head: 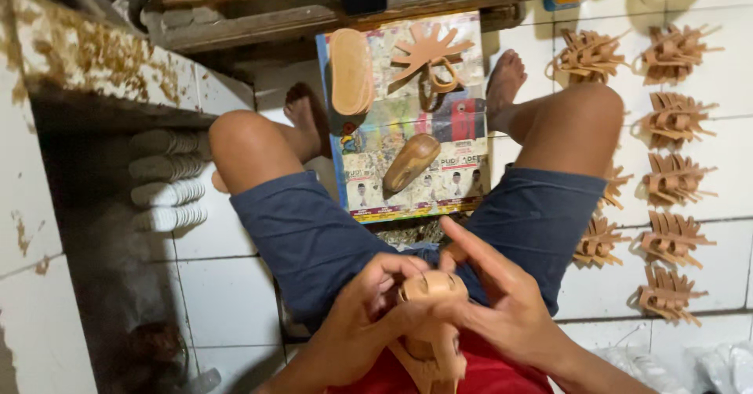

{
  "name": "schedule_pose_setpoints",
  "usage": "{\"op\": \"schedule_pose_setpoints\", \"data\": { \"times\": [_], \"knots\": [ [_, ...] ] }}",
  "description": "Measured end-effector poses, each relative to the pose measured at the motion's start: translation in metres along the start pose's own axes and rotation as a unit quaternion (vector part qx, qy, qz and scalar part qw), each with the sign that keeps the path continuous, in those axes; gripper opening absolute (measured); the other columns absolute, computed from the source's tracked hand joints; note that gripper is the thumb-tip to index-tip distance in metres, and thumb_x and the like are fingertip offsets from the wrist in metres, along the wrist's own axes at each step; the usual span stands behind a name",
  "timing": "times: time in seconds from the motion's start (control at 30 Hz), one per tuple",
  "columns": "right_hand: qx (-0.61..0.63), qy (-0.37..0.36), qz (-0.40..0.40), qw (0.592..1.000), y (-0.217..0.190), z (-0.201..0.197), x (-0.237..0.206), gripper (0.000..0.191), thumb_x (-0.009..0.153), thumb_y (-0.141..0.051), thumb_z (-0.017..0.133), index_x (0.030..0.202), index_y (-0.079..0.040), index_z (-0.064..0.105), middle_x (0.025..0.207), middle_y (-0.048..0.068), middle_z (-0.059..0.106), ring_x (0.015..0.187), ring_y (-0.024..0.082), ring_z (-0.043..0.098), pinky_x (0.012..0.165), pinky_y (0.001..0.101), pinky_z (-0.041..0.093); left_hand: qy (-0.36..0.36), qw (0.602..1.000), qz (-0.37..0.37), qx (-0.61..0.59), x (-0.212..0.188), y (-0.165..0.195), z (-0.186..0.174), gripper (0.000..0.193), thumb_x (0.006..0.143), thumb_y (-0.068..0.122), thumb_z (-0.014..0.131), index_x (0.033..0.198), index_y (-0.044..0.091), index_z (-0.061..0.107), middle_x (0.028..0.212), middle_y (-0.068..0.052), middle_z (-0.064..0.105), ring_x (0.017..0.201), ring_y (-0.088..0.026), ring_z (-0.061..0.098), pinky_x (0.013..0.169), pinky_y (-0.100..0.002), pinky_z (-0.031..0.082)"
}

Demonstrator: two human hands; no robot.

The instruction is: The person sits on the floor and assembles sandals by hand. They pick up a sole and a star-shaped upper, then fold and press the upper's tabs onto the sole to form a sandal. The process is repeated for multiple units.

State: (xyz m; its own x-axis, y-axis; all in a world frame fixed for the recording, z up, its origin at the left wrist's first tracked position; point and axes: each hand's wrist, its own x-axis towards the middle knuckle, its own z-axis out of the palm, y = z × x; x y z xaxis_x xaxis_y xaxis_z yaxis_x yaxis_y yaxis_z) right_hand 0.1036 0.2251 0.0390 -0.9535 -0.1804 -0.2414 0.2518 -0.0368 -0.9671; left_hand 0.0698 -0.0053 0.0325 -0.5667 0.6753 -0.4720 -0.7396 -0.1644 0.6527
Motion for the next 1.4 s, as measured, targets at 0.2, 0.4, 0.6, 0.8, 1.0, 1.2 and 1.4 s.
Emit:
{"op": "schedule_pose_setpoints", "data": {
  "times": [0.2, 0.4, 0.6, 0.8, 1.0, 1.2, 1.4],
  "knots": [
    [-0.122, 0.076, -0.107, 0.984, -0.012, 0.004, 0.016, 0.091, 0.077, -0.017, 0.086, 0.155, 0.002, 0.043, 0.122, 0.014, 0.064, 0.115, 0.023, 0.06, 0.105, 0.0342, 0.045, -0.01, 1.0, -0.012, -0.003, 0.023, 0.005, 0.0, 0.067, 0.093, 0.019, 0.072, 0.15, 0.006, 0.04, 0.135, -0.011, 0.059, 0.121, -0.017, 0.059, 0.103, -0.034, 0.05],
    [-0.307, 0.155, -0.259, 0.903, -0.019, 0.007, 0.02, 0.092, 0.068, -0.038, 0.087, 0.142, 0.0, 0.05, 0.13, 0.022, 0.055, 0.121, 0.032, 0.054, 0.105, 0.0392, 0.045, 0.151, 0.966, 0.086, -0.192, 0.057, 0.012, 0.002, 0.052, 0.097, 0.025, 0.063, 0.143, 0.005, 0.046, 0.128, -0.012, 0.064, 0.114, -0.021, 0.066, 0.095, -0.037, 0.055],
    [-0.302, 0.216, -0.238, 0.898, -0.017, 0.003, 0.03, 0.055, 0.079, -0.017, 0.087, 0.127, 0.001, 0.068, 0.12, 0.015, 0.064, 0.112, 0.027, 0.065, 0.096, 0.0356, 0.054, 0.172, 0.942, 0.191, -0.216, 0.074, 0.019, 0.031, 0.041, 0.098, 0.022, 0.063, 0.133, 0.003, 0.055, 0.117, -0.011, 0.069, 0.101, -0.02, 0.07, 0.083, -0.036, 0.056],
    [-0.238, 0.251, -0.249, 0.905, -0.005, -0.002, 0.039, 0.047, 0.08, -0.01, 0.084, 0.123, 0.001, 0.068, 0.127, 0.015, 0.064, 0.121, 0.029, 0.063, 0.107, 0.0379, 0.05, 0.189, 0.923, 0.233, -0.24, 0.087, 0.012, 0.042, 0.03, 0.104, 0.015, 0.062, 0.128, -0.002, 0.059, 0.115, -0.012, 0.068, 0.101, -0.02, 0.068, 0.087, -0.034, 0.055],
    [-0.216, 0.204, -0.251, 0.921, 0.002, -0.004, 0.036, 0.05, 0.077, -0.011, 0.086, 0.123, 0.001, 0.069, 0.131, 0.017, 0.062, 0.122, 0.031, 0.062, 0.105, 0.0389, 0.05, 0.185, 0.916, 0.256, -0.247, 0.082, 0.0, 0.034, 0.039, 0.097, 0.016, 0.066, 0.132, 0.0, 0.057, 0.12, -0.012, 0.067, 0.108, -0.022, 0.067, 0.094, -0.037, 0.053],
    [-0.316, 0.168, -0.354, 0.864, -0.012, -0.015, 0.03, 0.056, 0.07, -0.017, 0.09, 0.12, -0.001, 0.069, 0.122, 0.014, 0.066, 0.114, 0.031, 0.063, 0.099, 0.0411, 0.049, 0.085, 0.924, 0.31, -0.206, 0.071, -0.002, 0.029, 0.064, 0.088, 0.022, 0.079, 0.14, -0.002, 0.049, 0.128, -0.014, 0.064, 0.119, -0.026, 0.063, 0.105, -0.041, 0.049],
    [-0.295, 0.161, -0.33, 0.882, -0.017, -0.013, 0.03, 0.056, 0.072, -0.014, 0.088, 0.122, 0.001, 0.068, 0.121, 0.013, 0.068, 0.113, 0.031, 0.064, 0.098, 0.0406, 0.05, 0.04, 0.951, 0.289, -0.098, 0.068, -0.008, 0.015, 0.073, 0.085, 0.011, 0.089, 0.142, -0.004, 0.046, 0.131, -0.014, 0.062, 0.122, -0.026, 0.063, 0.108, -0.041, 0.05]
  ]
}}
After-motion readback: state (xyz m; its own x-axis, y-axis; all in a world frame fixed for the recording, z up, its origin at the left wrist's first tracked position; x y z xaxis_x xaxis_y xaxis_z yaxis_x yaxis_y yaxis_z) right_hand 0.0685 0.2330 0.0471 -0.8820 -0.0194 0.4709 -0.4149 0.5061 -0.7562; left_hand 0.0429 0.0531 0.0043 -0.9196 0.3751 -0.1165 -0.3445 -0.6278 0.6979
